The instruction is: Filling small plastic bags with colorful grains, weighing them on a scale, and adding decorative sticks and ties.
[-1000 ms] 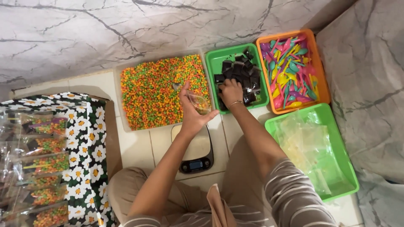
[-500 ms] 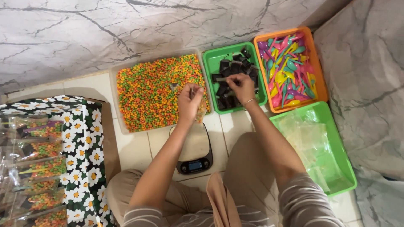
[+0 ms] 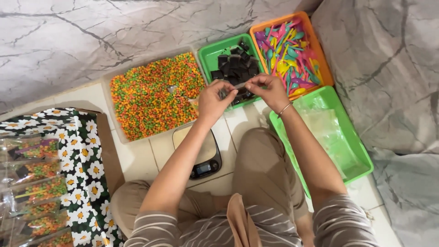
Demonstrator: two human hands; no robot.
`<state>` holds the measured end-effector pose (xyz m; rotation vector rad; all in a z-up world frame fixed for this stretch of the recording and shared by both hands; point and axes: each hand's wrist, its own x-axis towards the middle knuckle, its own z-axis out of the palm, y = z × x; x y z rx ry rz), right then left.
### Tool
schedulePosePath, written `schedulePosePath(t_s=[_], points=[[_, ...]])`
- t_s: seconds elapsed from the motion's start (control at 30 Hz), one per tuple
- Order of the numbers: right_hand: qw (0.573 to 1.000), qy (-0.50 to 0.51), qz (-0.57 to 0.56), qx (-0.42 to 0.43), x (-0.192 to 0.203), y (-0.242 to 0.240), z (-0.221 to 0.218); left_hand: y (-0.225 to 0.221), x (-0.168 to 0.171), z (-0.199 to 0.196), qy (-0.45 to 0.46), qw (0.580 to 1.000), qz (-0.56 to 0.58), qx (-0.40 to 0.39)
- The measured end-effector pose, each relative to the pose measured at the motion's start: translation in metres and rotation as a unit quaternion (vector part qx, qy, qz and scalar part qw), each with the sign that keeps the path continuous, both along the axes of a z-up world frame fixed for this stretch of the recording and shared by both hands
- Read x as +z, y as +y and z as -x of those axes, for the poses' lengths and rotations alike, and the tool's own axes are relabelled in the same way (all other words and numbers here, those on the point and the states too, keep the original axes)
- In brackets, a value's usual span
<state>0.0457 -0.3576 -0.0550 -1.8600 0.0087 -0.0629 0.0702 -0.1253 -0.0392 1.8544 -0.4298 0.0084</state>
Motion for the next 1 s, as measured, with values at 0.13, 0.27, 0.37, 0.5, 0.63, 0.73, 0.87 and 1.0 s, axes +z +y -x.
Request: schedulePosePath(t_s=[0.13,0.27,0.37,0.5,0.63,0.73,0.87,1.0], points=[[0.999,0.017,-0.001,-0.038,-0.012,-0.008,0.017,-0.001,0.003,0.003,0.015,1.000,0.011,-0.001],[0.774,0.110,0.606,0.144,-0.092,-0.019,0.030,0.000,-0.005,0.005,0.070,0.995,0.067,0.026],[0.673,0.148,0.684,0.240,-0.167,-0.032,0.042,0.005,0.016,0.015,0.126,0.986,0.100,0.050],[0.700,0.088,0.671,0.230,-0.182,-0.041,0.043,0.010,0.023,0.018,0.159,0.974,0.149,0.064],[0.883,0.088,0.459,0.047,-0.072,-0.017,0.045,0.012,0.030,0.027,0.165,0.971,0.164,0.063],[0.975,-0.090,0.150,-0.138,0.000,0.013,0.052,0.009,0.024,0.037,0.177,0.968,0.162,0.070],[0.966,-0.188,-0.044,-0.169,0.064,0.068,0.068,0.001,0.028,0.058,0.217,0.955,0.179,0.094],[0.918,-0.348,0.130,-0.137,0.066,0.113,0.083,-0.009,0.036,0.072,0.232,0.938,0.233,0.106]])
